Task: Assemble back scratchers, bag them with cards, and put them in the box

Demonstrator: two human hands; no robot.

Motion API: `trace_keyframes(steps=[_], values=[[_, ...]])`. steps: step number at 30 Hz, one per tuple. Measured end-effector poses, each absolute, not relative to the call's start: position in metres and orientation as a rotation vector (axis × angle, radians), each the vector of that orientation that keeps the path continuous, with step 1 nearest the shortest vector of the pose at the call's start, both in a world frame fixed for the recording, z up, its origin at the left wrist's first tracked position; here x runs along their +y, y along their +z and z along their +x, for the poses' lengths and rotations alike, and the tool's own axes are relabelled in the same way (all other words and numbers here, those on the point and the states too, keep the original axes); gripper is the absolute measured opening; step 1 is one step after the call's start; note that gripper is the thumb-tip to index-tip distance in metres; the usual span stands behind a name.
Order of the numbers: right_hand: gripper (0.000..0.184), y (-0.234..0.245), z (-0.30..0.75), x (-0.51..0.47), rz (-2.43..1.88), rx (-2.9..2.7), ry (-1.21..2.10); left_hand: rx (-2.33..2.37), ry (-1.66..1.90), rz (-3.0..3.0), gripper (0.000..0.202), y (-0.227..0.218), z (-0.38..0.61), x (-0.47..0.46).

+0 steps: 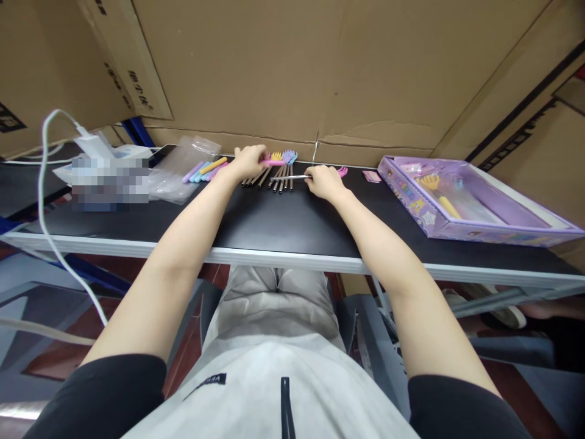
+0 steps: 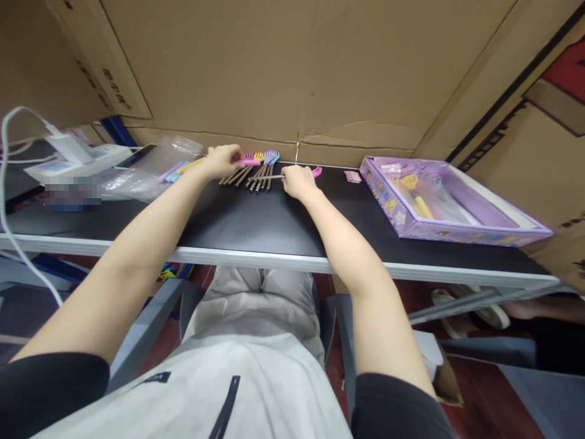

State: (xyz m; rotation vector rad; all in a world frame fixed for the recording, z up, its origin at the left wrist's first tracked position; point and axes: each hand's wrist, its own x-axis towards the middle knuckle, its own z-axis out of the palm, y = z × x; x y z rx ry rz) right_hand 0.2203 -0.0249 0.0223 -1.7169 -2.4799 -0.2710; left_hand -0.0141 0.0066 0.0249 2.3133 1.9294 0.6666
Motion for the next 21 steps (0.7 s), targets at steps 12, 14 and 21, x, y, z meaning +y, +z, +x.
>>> trace_keyframes(steps=[12,14,21], values=[[0.043,0.024,0.225,-0.019,-1.728,-2.331,-0.299,1.936,0.688,2.244,0.023,0.004,-0.041,0.006],[0.043,0.023,0.226,-0.018,-1.719,-2.331,-0.297,1.892,0.716,2.251,0.022,0.003,-0.042,0.006],[0.042,0.019,0.230,-0.011,-1.653,-2.337,-0.280,1.733,0.894,2.170,0.017,-0.001,-0.047,0.011]])
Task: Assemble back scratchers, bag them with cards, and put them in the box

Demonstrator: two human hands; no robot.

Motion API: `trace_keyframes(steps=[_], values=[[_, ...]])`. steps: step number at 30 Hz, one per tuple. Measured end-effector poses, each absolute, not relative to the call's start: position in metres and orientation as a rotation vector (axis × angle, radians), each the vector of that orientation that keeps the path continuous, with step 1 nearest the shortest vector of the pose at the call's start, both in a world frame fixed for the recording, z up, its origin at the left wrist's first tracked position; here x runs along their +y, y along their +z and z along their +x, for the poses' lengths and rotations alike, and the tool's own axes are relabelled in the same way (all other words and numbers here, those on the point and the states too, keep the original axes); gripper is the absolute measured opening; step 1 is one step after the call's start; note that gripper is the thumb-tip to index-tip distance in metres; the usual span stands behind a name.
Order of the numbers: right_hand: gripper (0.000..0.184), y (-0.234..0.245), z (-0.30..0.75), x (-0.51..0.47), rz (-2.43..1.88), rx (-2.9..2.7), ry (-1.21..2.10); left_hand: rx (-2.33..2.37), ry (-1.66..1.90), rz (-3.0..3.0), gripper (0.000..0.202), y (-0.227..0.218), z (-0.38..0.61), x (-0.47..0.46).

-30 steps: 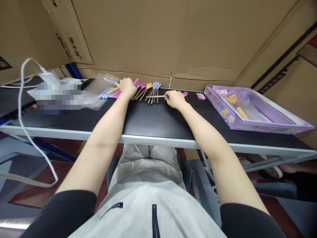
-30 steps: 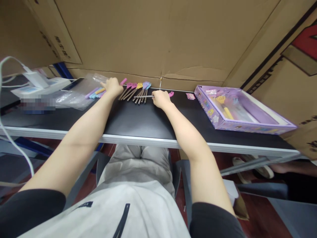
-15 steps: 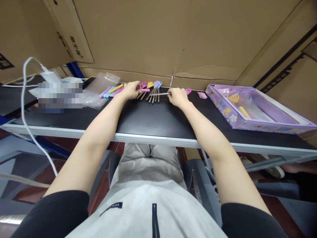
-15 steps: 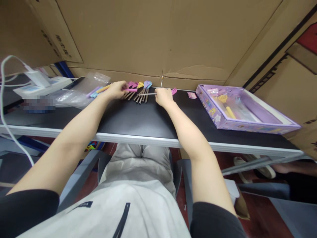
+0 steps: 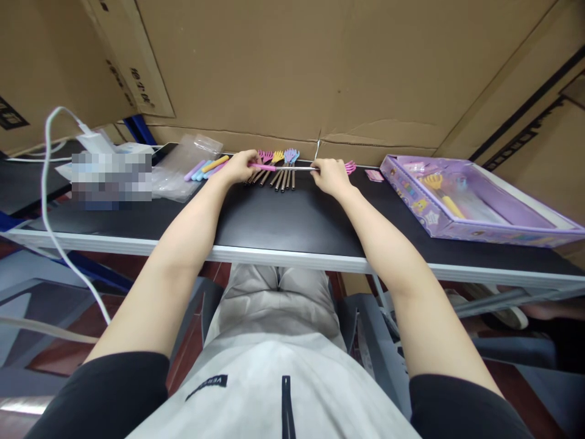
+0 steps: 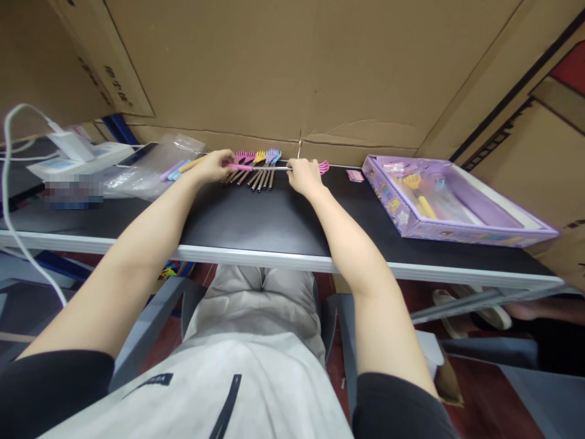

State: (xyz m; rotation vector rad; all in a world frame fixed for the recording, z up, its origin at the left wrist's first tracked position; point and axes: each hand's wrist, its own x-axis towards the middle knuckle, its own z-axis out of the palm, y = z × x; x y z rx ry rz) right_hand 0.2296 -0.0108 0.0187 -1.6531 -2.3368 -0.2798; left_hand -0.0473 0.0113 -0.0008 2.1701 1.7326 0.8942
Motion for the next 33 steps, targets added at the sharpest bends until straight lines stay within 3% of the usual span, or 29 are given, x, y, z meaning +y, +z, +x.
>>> trace_keyframes(steps=[8,15,26,33], values=[[0.043,0.022,0.236,-0.008,-1.551,-2.359,-0.211,1.647,1.029,2.040,0.005,0.002,-0.048,0.011],[0.042,0.020,0.242,-0.002,-1.468,-2.406,-0.227,1.682,1.400,1.850,0.028,0.000,-0.056,0.027],[0.031,0.007,0.245,0.013,-1.246,-2.368,-0.156,1.419,1.695,1.292,0.039,-0.010,-0.057,0.052],[0.034,0.010,0.241,0.005,-1.269,-2.407,-0.274,1.572,1.704,1.439,0.036,-0.012,-0.056,0.050]])
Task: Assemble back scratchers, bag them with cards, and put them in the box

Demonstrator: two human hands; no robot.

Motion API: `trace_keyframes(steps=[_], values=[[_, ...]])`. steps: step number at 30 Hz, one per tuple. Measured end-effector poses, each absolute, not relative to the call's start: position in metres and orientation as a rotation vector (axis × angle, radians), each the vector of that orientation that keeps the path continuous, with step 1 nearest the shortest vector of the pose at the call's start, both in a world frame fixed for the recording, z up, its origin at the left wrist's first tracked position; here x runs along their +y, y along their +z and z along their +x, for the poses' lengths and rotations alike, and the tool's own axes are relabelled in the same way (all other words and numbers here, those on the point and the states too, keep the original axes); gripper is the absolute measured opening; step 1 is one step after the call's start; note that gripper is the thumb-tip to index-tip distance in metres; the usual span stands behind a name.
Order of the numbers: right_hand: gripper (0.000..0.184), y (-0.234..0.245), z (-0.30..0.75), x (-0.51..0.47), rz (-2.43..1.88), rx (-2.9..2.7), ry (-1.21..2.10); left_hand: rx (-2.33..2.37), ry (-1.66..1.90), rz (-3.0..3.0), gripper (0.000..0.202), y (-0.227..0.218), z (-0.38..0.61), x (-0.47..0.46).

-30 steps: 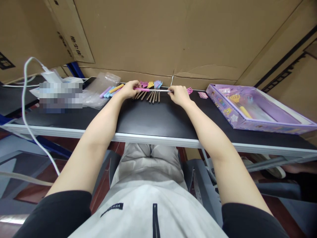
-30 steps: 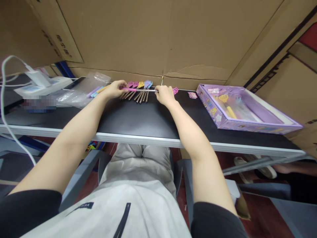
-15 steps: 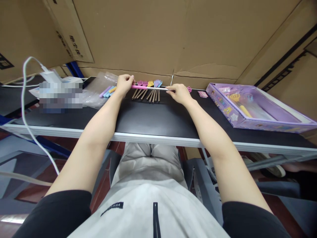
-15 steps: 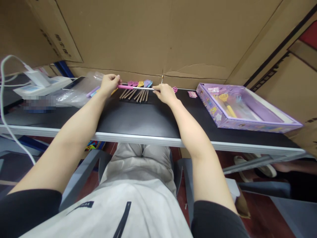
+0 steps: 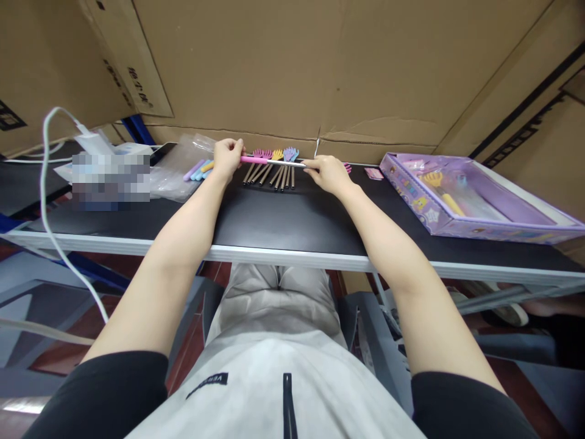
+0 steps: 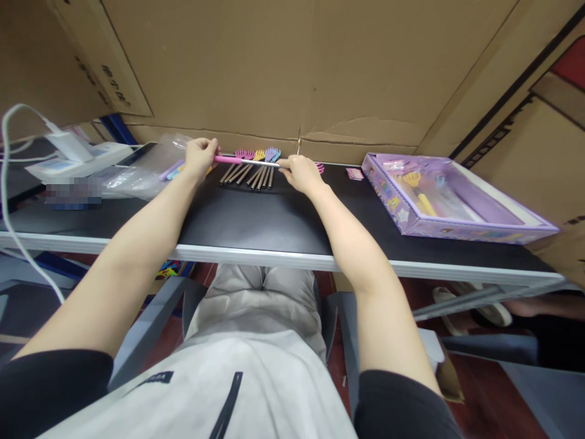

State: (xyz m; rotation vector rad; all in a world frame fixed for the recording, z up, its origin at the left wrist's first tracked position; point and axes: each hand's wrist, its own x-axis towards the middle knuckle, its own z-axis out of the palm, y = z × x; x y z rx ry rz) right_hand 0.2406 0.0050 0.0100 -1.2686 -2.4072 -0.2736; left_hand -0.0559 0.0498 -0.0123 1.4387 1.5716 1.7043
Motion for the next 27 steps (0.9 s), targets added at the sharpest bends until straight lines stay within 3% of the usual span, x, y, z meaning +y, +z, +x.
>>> trace_keyframes(steps=[7,27], values=[[0.035,0.008,0.240,0.004,-1.251,-2.424,-0.328,1.647,1.739,1.762,0.031,-0.021,-0.069,0.061],[0.031,0.011,0.248,0.009,-1.153,-2.416,-0.294,1.631,1.720,1.890,0.026,-0.015,-0.061,0.054]])
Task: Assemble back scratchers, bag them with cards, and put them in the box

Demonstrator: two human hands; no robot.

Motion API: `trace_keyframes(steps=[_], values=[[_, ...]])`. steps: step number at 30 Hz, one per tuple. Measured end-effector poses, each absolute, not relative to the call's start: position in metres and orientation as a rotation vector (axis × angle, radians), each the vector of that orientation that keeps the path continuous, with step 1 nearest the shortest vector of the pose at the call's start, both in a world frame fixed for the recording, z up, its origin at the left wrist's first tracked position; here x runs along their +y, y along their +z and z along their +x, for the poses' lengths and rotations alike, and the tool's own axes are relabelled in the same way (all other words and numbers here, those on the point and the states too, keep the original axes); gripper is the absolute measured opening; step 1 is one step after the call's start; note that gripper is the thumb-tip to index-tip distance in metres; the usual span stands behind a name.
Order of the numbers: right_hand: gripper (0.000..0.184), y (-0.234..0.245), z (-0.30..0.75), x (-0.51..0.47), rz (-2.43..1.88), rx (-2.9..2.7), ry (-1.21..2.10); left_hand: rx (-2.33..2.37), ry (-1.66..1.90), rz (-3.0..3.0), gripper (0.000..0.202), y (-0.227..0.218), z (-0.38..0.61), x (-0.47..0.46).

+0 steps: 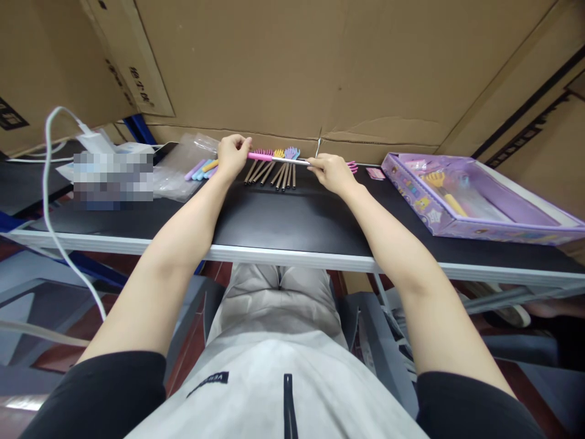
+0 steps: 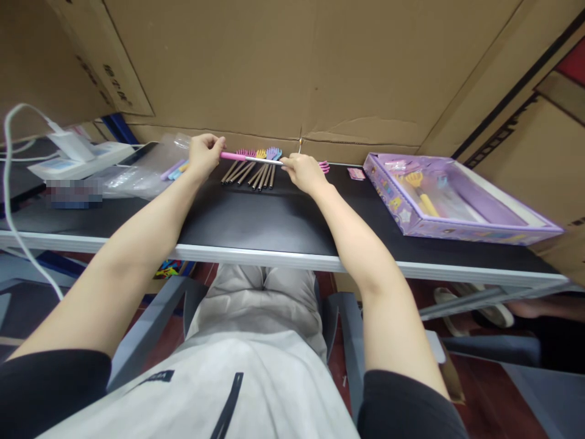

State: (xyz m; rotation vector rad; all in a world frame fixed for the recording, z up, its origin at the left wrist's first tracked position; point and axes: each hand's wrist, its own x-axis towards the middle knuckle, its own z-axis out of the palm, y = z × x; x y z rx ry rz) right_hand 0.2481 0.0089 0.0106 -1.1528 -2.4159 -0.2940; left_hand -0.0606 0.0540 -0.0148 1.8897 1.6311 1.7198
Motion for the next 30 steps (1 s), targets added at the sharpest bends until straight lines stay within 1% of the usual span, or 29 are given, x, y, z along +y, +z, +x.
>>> trace_keyframes(steps=[8,20,30], values=[[0.032,0.012,0.247,0.005,-1.159,-2.428,-0.296,1.623,1.703,1.894,0.024,-0.011,-0.059,0.048],[0.033,0.013,0.238,-0.004,-1.172,-2.420,-0.307,1.589,1.714,1.923,0.027,-0.008,-0.045,0.038],[0.031,0.011,0.232,-0.008,-1.134,-2.439,-0.311,1.546,1.581,2.043,0.032,-0.009,-0.016,0.022]])
